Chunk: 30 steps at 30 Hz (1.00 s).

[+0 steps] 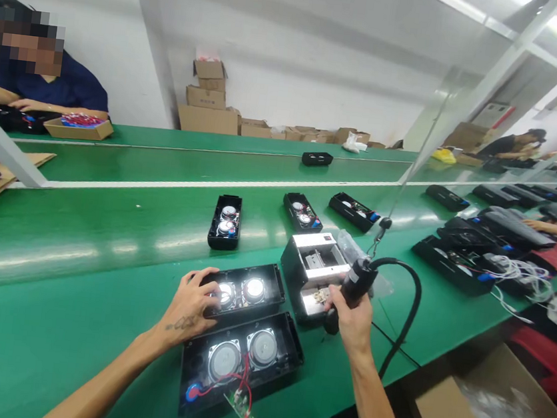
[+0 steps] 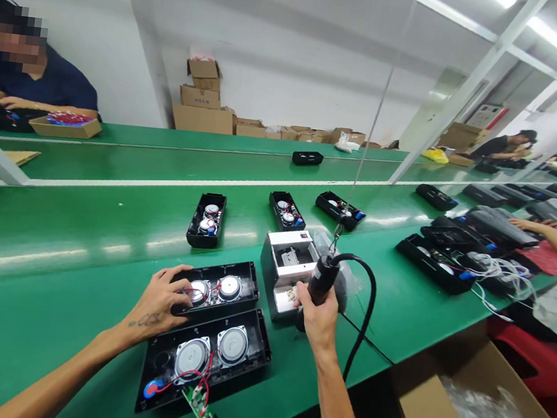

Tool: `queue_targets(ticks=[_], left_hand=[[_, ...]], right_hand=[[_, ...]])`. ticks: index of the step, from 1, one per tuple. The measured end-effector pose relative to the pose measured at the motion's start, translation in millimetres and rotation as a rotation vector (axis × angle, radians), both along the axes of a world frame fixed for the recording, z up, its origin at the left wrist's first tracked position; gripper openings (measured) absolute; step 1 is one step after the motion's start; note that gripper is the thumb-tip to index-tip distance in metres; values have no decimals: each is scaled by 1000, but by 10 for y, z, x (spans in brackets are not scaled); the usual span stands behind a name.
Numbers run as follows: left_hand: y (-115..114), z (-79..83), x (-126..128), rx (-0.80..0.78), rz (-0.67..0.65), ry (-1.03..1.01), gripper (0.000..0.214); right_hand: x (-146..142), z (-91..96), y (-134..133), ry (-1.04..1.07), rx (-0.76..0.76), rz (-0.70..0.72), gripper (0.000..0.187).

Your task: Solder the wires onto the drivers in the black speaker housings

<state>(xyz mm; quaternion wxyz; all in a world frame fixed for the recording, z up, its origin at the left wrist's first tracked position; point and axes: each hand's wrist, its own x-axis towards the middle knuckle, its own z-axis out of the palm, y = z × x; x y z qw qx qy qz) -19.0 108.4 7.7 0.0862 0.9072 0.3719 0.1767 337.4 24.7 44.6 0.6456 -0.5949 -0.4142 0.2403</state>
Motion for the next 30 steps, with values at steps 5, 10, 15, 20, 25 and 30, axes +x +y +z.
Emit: queue_targets(ticks=[5,10,15,20,25,30], left_hand=[[49,-71,-39,19,7,-17,15],[75,-83,-48,40,7,5,12],[58,-57,-29,34,8,6,14],[20,-21,2,-4,21,1,16],[-4,-32,28,-27,29,-6,20],[-30,-64,26,-3,29,-55,23]], right_hand=[[51,390,-79,120,310,-91,32],[10,634,22,76,481,-100,28],[-51,581,70,36,316,42,30],[-346,706,-1,160,323,227,29],[-928,751,185,270,456,351,26],[-1191,594,438,246,362,461,26]])
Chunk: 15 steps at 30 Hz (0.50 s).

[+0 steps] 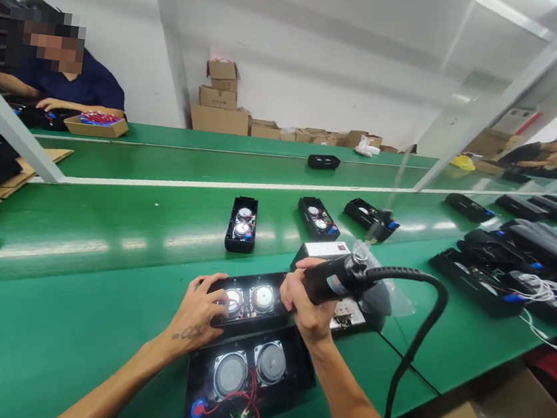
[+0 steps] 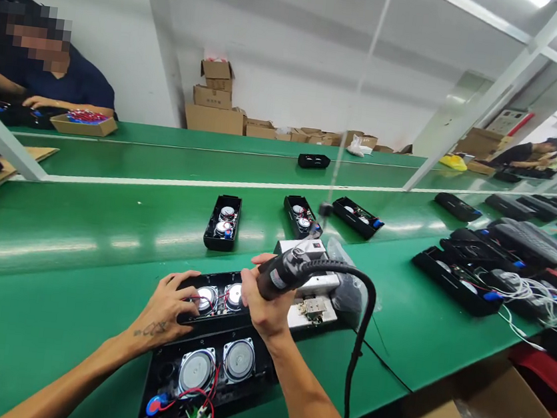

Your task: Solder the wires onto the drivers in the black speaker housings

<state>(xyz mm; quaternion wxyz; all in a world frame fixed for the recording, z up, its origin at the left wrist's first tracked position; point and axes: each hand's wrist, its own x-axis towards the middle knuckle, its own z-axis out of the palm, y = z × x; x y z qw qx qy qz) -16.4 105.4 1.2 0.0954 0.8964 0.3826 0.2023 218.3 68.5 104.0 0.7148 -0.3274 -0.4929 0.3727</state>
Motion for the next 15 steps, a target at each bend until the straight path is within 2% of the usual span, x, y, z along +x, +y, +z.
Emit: queue_targets(ticks=[5,11,15], left_hand=[[-18,2,-6,19,-21,-46,23],[-16,-5,2,32,-18,-49,24],[-18,-16,-2,23,-17,-46,24]], right_hand=[[-14,-137,46,5,-33,14,26],[-49,-184,62,12,-52,28,26],[-74,-277,70,-7,-32,50,22]])
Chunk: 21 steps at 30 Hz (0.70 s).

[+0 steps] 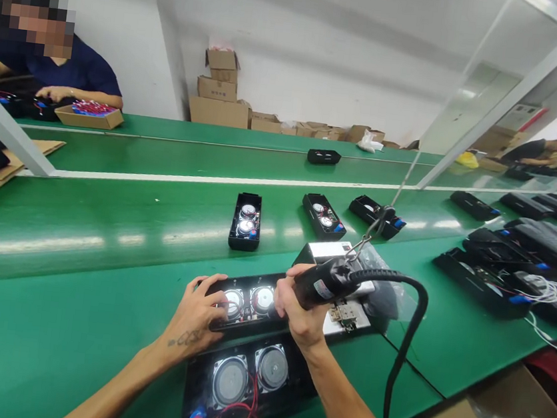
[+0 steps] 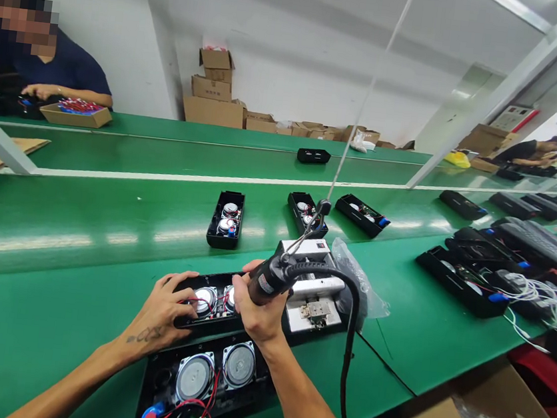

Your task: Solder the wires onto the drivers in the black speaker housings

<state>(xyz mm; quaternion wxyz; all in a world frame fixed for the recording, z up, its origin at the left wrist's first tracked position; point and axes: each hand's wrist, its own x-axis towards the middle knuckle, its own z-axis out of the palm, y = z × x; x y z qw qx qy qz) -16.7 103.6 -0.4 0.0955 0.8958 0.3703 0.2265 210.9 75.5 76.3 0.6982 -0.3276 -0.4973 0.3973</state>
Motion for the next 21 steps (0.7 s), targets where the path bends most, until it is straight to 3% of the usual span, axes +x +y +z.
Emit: queue_targets(ticks=[5,10,16,19,21], left_hand=[[0,-34,-8,0,7,0,24],[-9,-31,-7,7,15,20,21],[96,-99,-71,24,-2,60,14],[192,-150,-92,15,-9,78,9],[234,-159,-95,7,-5,92,8]], right_hand=[[-43,-99,-60,-135,56,-92,19],[-54,18,-114,-330,89,-112,16],[-144,55,-82,-260,31,-72,21],[88,191,-140,-93,57,-93,23],[395,326,-243,21,98,-220,26]])
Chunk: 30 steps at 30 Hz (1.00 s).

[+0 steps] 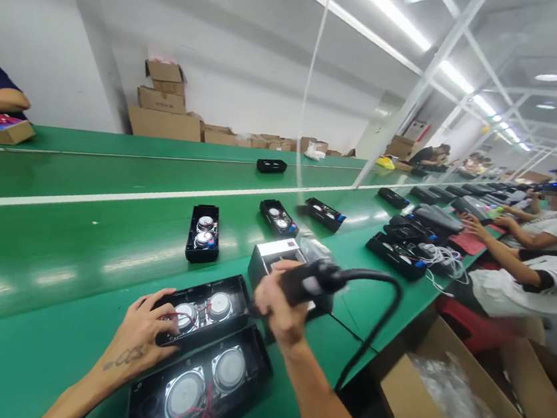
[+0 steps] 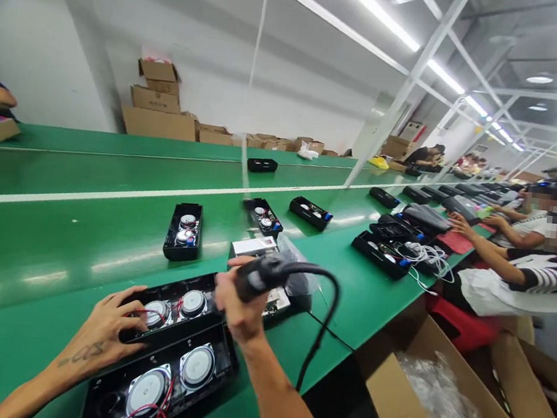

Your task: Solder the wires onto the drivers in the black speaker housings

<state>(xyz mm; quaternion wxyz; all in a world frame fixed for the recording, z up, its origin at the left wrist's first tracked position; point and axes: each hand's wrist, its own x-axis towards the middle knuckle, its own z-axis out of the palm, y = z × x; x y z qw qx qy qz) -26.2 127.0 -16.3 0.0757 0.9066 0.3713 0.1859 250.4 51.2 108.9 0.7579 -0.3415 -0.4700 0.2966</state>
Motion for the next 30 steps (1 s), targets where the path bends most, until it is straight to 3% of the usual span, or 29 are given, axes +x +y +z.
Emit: queue_targets(ticks=[3,6,9,12,15,17,22,26,30], left_hand=[[12,26,3,-7,15,16,8],[-9,66,12,-26,32,25,10],[-22,77,19,-24,38,25,11],[-26,65,25,0,33,4,13],[-63,87,52,-9,34,-10,16],[-115,133,88,-20,46,-16,15],[-223,257,181,-51,67,-56,16],[-246,262,201,-80,68,-92,19],[-246,208,206,-87,61,-133,22]], right_hand=[[500,127,-162,5,-11,-279,26],[803,75,-211,-84,-68,-445,23],[869,-46,-176,-74,-104,-432,25],[830,-82,-179,-91,-195,-293,29],[698,-18,-236,-93,-239,-110,29],[522,43,-253,-26,-182,-20,27],[-182,127,-105,109,-16,201,24],[-674,39,120,82,-13,344,22],[-878,-130,278,11,-49,385,27]])
